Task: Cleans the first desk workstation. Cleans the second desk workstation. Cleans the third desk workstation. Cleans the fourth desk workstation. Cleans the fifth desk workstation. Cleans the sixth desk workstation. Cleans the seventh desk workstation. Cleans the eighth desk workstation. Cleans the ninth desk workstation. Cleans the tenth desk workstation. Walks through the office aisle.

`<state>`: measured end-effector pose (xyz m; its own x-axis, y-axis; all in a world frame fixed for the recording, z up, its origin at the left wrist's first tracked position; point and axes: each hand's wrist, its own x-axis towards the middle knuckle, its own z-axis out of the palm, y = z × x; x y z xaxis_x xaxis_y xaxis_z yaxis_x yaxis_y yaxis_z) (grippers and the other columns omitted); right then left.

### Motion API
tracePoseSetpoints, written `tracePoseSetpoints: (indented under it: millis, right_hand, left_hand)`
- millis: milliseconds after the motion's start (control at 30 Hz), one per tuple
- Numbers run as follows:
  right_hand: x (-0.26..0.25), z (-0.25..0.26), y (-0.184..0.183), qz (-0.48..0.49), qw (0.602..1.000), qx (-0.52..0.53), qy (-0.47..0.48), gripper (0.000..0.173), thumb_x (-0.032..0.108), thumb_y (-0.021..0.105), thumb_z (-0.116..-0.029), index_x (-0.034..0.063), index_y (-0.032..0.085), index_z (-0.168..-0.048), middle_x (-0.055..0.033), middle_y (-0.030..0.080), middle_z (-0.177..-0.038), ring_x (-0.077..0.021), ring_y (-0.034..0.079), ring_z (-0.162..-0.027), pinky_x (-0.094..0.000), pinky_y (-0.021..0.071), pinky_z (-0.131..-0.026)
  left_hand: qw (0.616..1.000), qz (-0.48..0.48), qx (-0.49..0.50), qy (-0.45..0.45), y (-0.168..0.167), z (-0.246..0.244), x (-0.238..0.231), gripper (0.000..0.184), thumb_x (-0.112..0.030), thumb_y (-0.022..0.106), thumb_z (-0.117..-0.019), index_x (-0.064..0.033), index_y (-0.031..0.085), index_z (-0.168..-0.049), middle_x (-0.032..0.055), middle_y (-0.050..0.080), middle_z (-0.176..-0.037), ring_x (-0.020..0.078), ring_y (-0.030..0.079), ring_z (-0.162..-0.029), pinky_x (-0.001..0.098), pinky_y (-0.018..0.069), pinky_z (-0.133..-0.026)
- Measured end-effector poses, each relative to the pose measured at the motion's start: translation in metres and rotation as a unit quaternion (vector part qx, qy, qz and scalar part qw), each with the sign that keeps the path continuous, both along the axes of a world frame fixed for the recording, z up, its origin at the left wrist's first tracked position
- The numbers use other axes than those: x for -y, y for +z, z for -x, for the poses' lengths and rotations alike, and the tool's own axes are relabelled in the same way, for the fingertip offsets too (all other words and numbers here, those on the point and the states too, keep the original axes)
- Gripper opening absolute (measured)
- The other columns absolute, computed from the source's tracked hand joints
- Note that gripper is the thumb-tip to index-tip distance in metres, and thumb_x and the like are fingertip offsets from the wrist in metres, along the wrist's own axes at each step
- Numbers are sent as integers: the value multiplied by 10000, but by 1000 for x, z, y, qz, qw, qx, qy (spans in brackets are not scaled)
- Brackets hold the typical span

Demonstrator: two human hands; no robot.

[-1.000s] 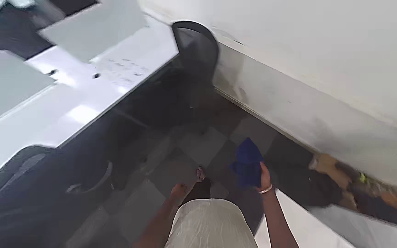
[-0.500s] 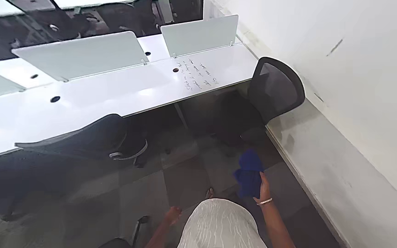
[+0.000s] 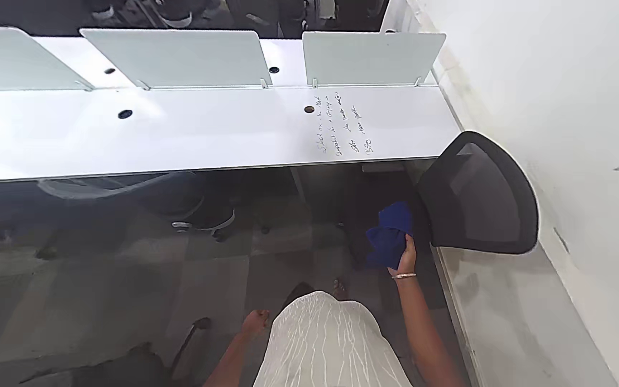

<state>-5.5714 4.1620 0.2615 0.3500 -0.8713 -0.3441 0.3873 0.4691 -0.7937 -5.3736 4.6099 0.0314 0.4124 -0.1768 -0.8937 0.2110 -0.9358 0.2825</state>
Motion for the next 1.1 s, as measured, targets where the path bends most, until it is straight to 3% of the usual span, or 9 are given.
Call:
tracePoseSetpoints:
  millis: [200,333,500,633,733,867,933,1100]
  right_hand:
    - [77,-60,-2,-5,1000,17,5,492,374,215,-1101,83,480,-1397,-102,655,-1223,-182,652,-1113,-426,559,-947]
    - [109,-108,-17,-8,999,31,10,491,380,205,-1103,92,462,-1406,-88,649,-1229,-173,649,-1120,-424,562,-949]
    - [160,-175,-32,-9,1000,8,0,504,406,215,-1095,114,469,-1417,-76,650,-1260,-170,647,-1145,-425,558,-967]
    - [205,-225,-34,-8,999,-43,-16,506,409,221,-1093,112,453,-1431,-90,636,-1269,-183,637,-1152,-438,552,-966]
    - [230,-262,-30,-6,998,-61,-26,505,405,214,-1098,104,457,-1422,-91,644,-1246,-185,645,-1132,-437,561,-949]
    - [250,-297,-17,1,997,-73,-37,495,387,221,-1099,94,451,-1426,-102,633,-1260,-191,640,-1137,-438,552,-959]
    - [255,-309,-12,6,996,-85,-39,483,370,233,-1096,88,447,-1424,-102,633,-1255,-188,641,-1131,-434,553,-956]
    - [269,-329,-3,5,994,-105,-26,498,389,225,-1098,90,453,-1425,-106,633,-1258,-190,638,-1139,-436,548,-963]
  left_hand:
    - [1000,-8,10,9,21,-24,64,420,-338,483,-1094,-10,617,-1320,245,679,-1177,369,677,-1056,558,525,-948]
    - [999,-18,-13,-36,9,-56,99,454,-385,478,-1086,-21,629,-1312,248,680,-1179,376,674,-1072,573,514,-960]
    - [998,-22,-17,-59,-13,-134,153,466,-415,480,-1078,-33,659,-1277,239,690,-1184,381,671,-1109,583,506,-986]
    - [993,-40,-20,-112,-3,-213,214,428,-403,542,-1048,-46,676,-1244,235,688,-1191,392,661,-1124,597,500,-976]
    - [992,31,5,-123,12,-287,268,423,-344,485,-1080,-10,639,-1288,250,671,-1222,400,637,-1176,604,471,-1036]
    - [994,104,34,-21,23,-354,334,385,-263,490,-1088,19,589,-1330,244,659,-1235,358,657,-1132,541,496,-1016]
    - [988,149,36,25,30,-371,360,346,-236,502,-1089,22,591,-1302,225,665,-1218,307,680,-1086,480,529,-986]
    - [971,235,21,31,41,-378,412,318,-216,511,-1083,11,608,-1283,201,685,-1190,262,699,-1057,436,552,-966]
